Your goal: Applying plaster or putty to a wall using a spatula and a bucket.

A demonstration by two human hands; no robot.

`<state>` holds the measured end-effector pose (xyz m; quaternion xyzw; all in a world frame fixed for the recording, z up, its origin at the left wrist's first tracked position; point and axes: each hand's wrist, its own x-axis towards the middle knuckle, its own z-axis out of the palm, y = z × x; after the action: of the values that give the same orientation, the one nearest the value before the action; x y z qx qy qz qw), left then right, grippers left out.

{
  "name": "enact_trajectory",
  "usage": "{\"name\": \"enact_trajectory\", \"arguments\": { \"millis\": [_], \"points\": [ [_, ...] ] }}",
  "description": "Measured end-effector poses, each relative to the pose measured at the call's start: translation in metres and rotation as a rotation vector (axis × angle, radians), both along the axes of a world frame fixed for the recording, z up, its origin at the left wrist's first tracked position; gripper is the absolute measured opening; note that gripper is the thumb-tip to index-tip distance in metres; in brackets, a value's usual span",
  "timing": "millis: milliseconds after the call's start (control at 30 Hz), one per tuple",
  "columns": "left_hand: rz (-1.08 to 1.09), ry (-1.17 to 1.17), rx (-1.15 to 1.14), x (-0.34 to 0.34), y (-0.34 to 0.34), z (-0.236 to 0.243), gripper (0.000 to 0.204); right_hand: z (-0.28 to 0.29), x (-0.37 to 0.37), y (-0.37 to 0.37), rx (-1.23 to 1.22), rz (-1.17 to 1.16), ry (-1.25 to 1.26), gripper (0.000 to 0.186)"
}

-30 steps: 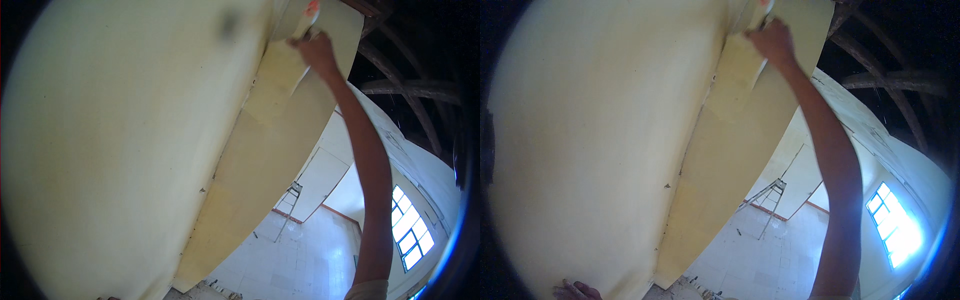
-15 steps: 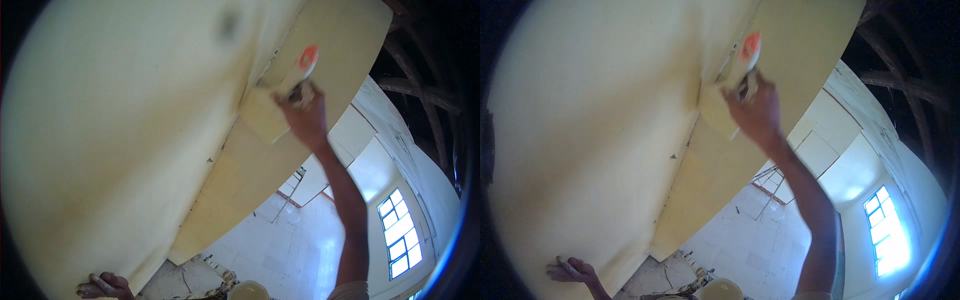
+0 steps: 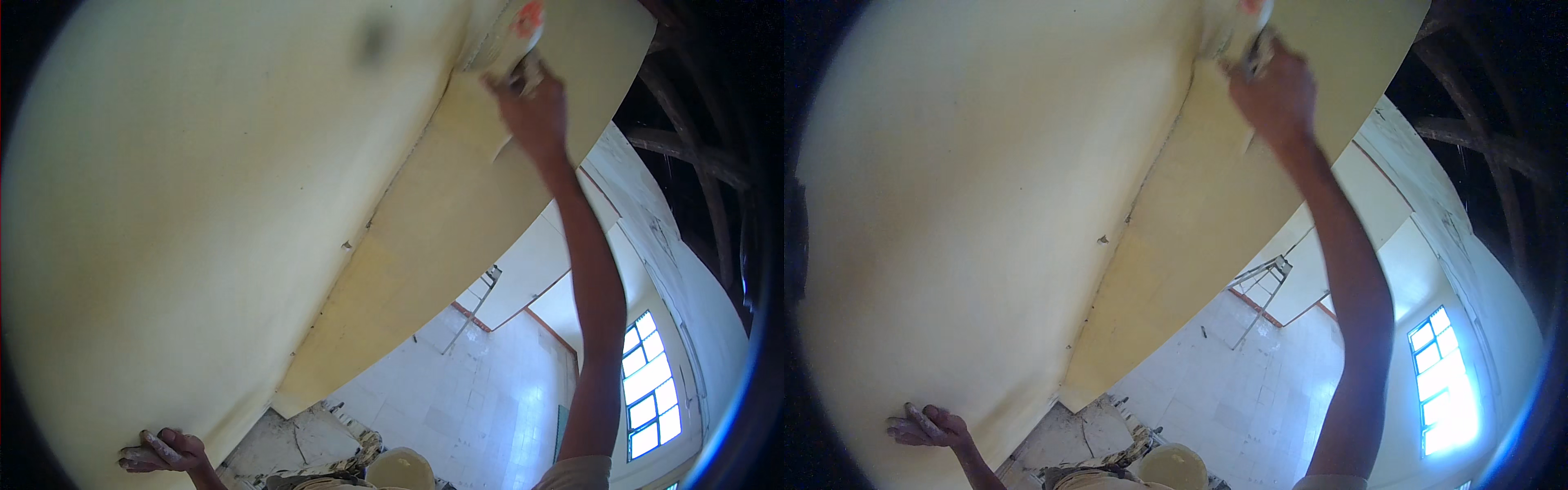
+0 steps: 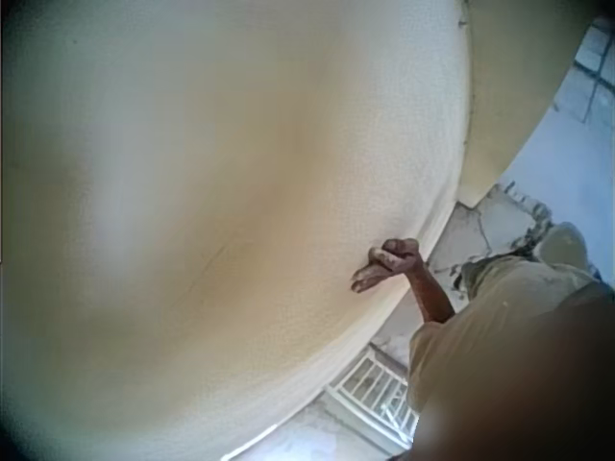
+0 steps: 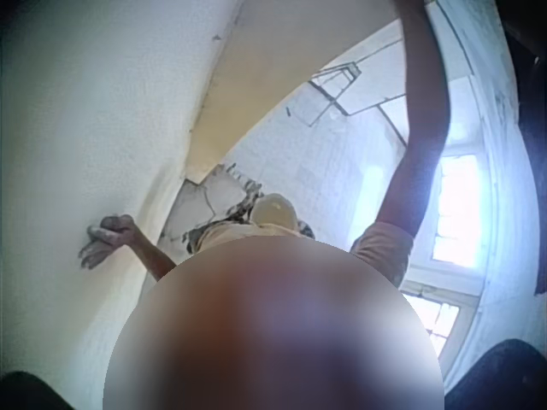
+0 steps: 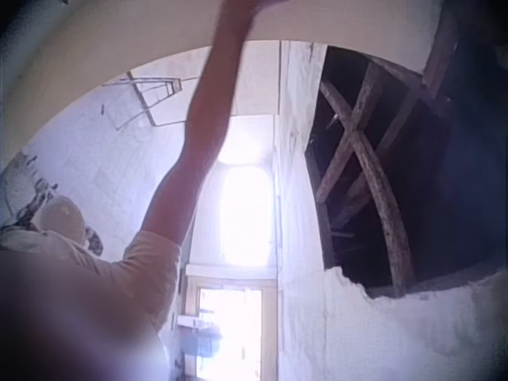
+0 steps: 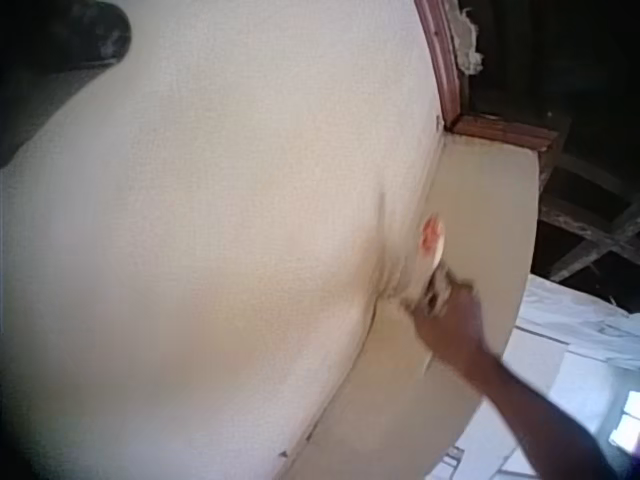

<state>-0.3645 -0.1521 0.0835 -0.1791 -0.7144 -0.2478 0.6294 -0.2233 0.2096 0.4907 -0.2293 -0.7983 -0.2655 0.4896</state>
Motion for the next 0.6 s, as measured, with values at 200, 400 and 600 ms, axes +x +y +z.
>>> {"name": "enact_trajectory", "arguments": {
  "millis": [200,400,600],
  "points": [
    [0.032,-0.015,0.028,-0.002,0.000,-0.004,0.041,0.070,-0.006,-0.048,0.247,0.368,0.119,0.025],
    [0.007,0.002,0.020,-0.001,0.003,0.001,0.041,0.005,0.022,-0.036,0.107,0.346,0.071,0.025],
    [0.035,-0.026,0.059,-0.002,0.000,-0.006,0.042,-0.088,0.014,-0.037,-0.360,0.429,0.032,0.021]
  ]
}}
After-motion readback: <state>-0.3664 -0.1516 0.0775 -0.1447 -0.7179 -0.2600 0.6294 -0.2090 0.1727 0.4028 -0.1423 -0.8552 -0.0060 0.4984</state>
